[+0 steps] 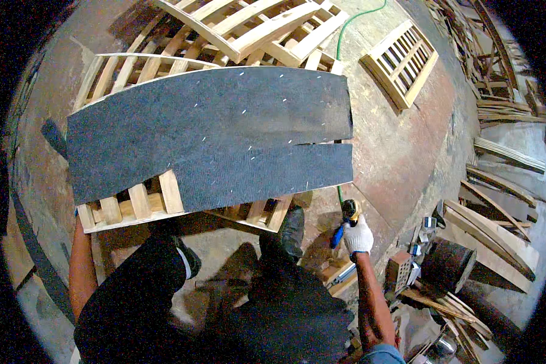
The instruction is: The person cuts a piece of dark grey fabric with a utility knife and staples it onto a wooden pallet frame using a pneumatic staple gun. They repeatedly fold the fabric edges and secure them to the wood, ensuring a tight fit. The person also uses a metal ruler to measure and align the fabric during the process.
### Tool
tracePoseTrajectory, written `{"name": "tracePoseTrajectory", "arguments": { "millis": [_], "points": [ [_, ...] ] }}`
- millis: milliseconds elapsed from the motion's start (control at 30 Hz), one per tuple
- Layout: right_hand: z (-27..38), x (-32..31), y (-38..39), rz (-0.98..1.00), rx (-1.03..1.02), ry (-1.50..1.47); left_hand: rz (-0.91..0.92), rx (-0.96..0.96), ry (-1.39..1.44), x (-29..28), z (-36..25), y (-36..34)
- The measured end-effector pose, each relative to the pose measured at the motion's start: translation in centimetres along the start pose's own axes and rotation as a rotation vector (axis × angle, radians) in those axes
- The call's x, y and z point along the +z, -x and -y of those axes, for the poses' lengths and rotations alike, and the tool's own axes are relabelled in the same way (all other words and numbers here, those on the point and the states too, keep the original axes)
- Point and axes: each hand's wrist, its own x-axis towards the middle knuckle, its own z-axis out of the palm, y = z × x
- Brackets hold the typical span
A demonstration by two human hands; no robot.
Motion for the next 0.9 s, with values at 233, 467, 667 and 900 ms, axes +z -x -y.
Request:
{"name": "tracePoseTrajectory", "arguments": {
  "millis": [233, 467, 667, 900],
  "points": [
    [1.4, -1.9, -5.2, 0.093, 0.001, -0.942, 0.171, -0.02, 0.539, 5.4, -8.2, 12.8],
    [8.0, -4.2, -13.5, 0.393, 0.047, -1.375, 0.181, 0.124, 0.475, 11.2, -16.7, 23.2],
    [1.2, -4.9, -20.3, 0.027, -0.399, -1.128, -0.068, 0.256, -0.189, 17.5, -17.8, 26.6],
    [13.4, -8.5, -14.9, 0.671, -0.422, -1.338, -0.54, 1.066, -1.286, 20.6, -22.9, 30.3]
  ]
}}
